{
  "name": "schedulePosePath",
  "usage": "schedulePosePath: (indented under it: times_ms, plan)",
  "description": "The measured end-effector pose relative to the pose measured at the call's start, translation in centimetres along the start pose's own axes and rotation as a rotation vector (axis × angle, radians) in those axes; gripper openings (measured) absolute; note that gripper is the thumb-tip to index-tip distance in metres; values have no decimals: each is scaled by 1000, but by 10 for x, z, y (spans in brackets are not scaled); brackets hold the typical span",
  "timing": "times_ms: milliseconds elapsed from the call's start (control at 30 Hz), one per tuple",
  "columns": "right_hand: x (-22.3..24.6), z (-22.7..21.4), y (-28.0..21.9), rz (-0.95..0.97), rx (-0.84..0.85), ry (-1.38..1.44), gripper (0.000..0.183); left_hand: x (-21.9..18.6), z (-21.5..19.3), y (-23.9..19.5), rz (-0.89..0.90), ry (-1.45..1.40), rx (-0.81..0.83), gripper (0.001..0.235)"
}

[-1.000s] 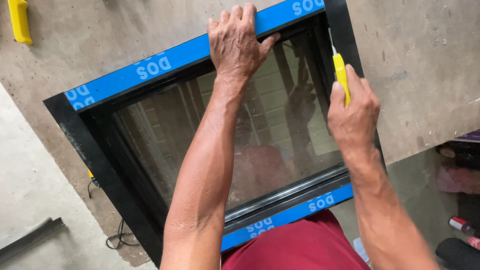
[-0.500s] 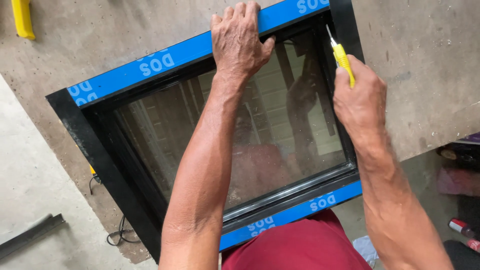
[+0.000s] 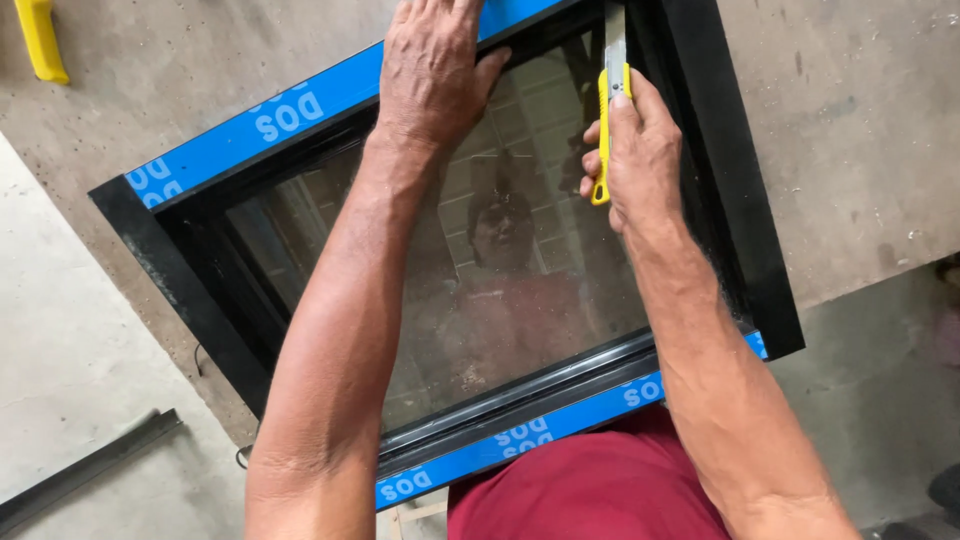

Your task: Trimming excess material from the edges of a window pane using a utility knife

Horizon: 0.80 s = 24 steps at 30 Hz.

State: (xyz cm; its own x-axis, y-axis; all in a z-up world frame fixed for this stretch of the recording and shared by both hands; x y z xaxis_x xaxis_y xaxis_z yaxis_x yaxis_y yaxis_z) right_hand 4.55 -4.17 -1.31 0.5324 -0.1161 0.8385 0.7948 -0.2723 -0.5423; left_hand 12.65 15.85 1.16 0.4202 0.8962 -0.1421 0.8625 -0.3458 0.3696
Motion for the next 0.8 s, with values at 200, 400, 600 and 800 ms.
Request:
schedulePosePath:
  times_ms: [200,400,600,800]
  plan:
    - [-14,15,-9,-17,-2,12,46,-5,0,-8,-107,-17,48,79]
    - [-27,39,-27,10,62,31,45,-20,-28,-21,25,-10,-236,18]
    - [-33,49,-34,35,125,34,51,-1,-43,-30,-145,-154,-181,45]
    - [-38,36,-11,-72,184,-83,50,2,-47,-32,-119,-235,-181,44]
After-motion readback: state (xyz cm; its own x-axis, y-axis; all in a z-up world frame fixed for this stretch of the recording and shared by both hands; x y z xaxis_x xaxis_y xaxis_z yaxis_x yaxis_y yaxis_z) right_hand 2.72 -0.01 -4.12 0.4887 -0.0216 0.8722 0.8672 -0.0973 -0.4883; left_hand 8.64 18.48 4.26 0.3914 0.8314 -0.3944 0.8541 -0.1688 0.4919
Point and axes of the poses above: each hand's wrist, its own y-axis towards the middle knuckle, its own z-axis out of the palm, x = y × z, the point moved 8 cm from there along y, towards the middle knuckle, and after that the axes turned 4 degrees about y, right-handed, at the moved point
